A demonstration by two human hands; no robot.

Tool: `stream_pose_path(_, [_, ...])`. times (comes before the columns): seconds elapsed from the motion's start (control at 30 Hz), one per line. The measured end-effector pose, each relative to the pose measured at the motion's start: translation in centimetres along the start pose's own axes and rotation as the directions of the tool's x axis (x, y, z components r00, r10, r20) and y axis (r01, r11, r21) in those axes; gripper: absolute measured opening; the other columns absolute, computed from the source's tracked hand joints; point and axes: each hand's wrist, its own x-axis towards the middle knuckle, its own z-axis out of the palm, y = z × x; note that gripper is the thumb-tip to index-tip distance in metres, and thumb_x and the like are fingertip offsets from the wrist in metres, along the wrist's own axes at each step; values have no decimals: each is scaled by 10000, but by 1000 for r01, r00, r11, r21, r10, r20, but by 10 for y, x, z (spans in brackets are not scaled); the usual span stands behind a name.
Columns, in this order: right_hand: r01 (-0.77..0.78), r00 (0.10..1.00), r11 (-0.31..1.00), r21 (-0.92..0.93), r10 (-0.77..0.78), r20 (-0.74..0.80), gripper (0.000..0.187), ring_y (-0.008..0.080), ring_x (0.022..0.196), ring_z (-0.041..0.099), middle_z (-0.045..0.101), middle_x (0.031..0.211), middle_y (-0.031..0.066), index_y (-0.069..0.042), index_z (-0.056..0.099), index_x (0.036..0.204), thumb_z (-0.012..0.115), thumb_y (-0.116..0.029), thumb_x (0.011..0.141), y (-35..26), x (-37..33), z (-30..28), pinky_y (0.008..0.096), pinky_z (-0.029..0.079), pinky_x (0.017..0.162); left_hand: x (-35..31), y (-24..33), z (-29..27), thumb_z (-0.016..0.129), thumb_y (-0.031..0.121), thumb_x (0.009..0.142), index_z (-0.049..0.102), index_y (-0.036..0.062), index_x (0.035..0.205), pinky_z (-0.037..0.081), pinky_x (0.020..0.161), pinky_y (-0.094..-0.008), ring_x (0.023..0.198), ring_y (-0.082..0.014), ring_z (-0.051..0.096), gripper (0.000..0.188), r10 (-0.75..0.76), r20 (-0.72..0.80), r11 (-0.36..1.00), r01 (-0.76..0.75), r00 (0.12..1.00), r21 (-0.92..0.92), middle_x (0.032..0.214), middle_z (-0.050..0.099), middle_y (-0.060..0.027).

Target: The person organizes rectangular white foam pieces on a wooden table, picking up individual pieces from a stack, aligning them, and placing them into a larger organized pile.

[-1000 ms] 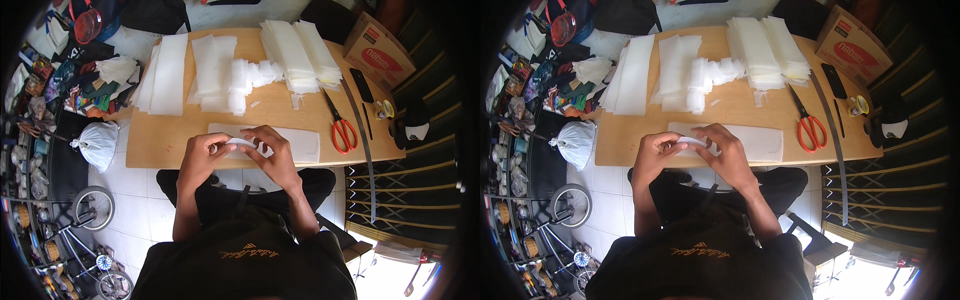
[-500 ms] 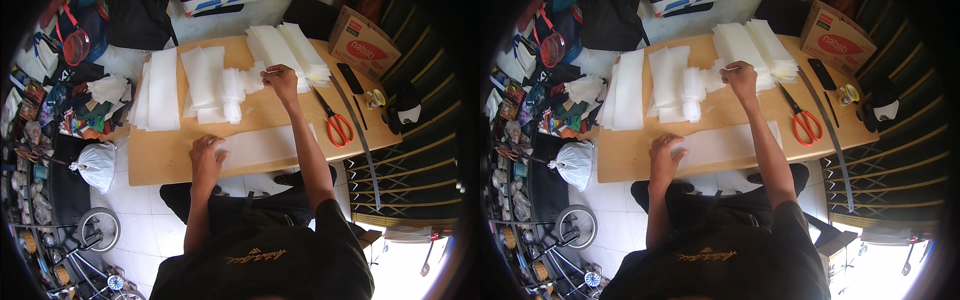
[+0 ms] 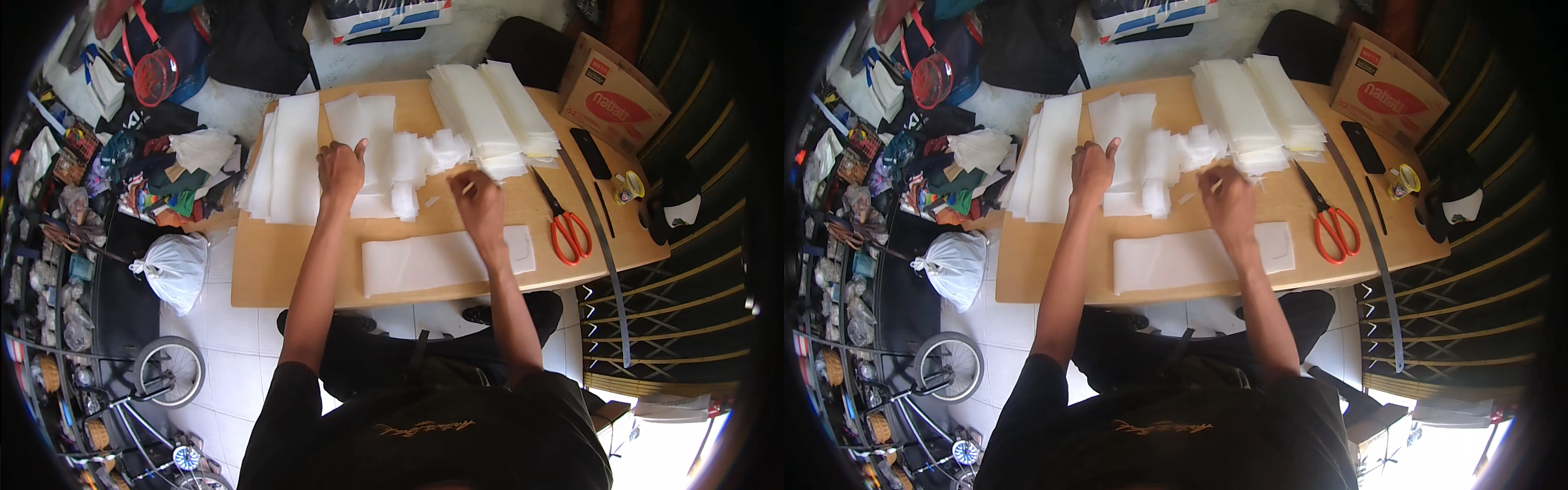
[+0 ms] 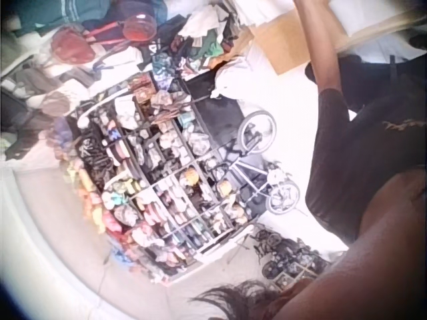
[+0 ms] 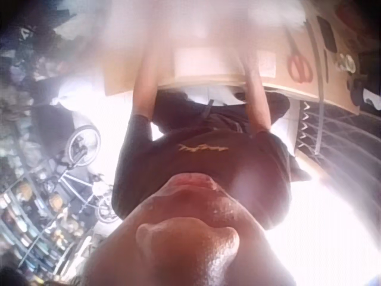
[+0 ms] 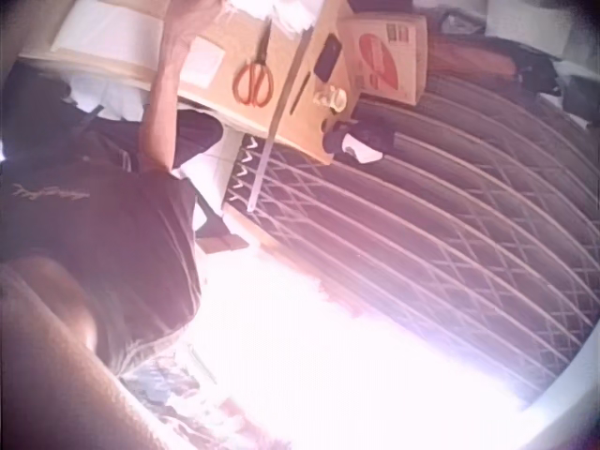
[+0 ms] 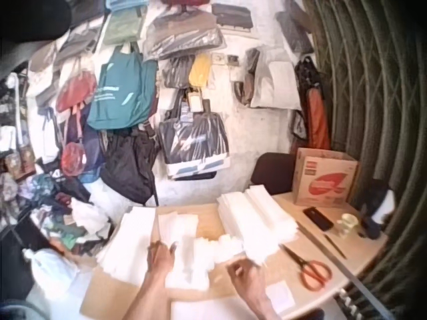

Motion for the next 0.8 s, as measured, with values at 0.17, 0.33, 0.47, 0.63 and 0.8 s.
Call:
stream_pose_path(0.17, [-85, 991, 993, 86, 75, 113, 100, 267, 665, 691, 715, 807, 156, 32, 716, 854, 750, -62, 854, 12, -65, -12, 368, 535, 622, 39, 5, 16, 695, 679, 844, 760, -57, 961, 528, 938, -465, 1144, -397, 622, 748, -118, 314, 992, 100, 942, 75, 1138, 711, -248])
stream_pose_path(0.33, [-270, 955, 942, 198, 237, 176, 104, 187, 632, 650, 698, 768, 126, 43, 716, 865, 751, -54, 850, 15, -64, -25, 324, 510, 606, 29, 6, 19, 879, 290, 779, 642, -67, 1081, 548, 901, -442, 1038, -443, 681, 524, -72, -86, 987, 58, 994, -152, 1042, 717, -276])
stream_pose_path(0.47, [-261, 958, 943, 208, 228, 171, 99, 194, 638, 652, 695, 771, 126, 36, 715, 878, 749, -52, 849, 13, -65, -24, 328, 509, 610, 36, -3, -8, 826, 85, 822, 612, -69, 1086, 542, 866, -454, 990, -466, 692, 373, -24, -243, 936, -64, 970, -347, 997, 707, -297])
stream_pose_path(0.63, [-18, 988, 1000, 14, 15, 156, 120, 294, 703, 689, 697, 839, 151, 9, 708, 918, 748, -89, 861, 20, -72, -16, 373, 540, 656, 30, 6, -90, 842, 51, 811, 630, -62, 1145, 549, 871, -346, 995, -285, 739, 412, 77, -485, 853, -309, 871, -420, 1080, 746, -240])
stream_pose_path(0.8, [-29, 961, 999, -24, 35, 273, 233, 296, 782, 712, 718, 943, 159, 0, 702, 1086, 702, -179, 937, -1, -68, -28, 372, 552, 724, -41, 47, -163, 770, -26, 853, 585, -39, 1298, 556, 906, -294, 1032, -191, 698, 482, 194, -285, 340, -337, 939, -878, 1287, 671, -184])
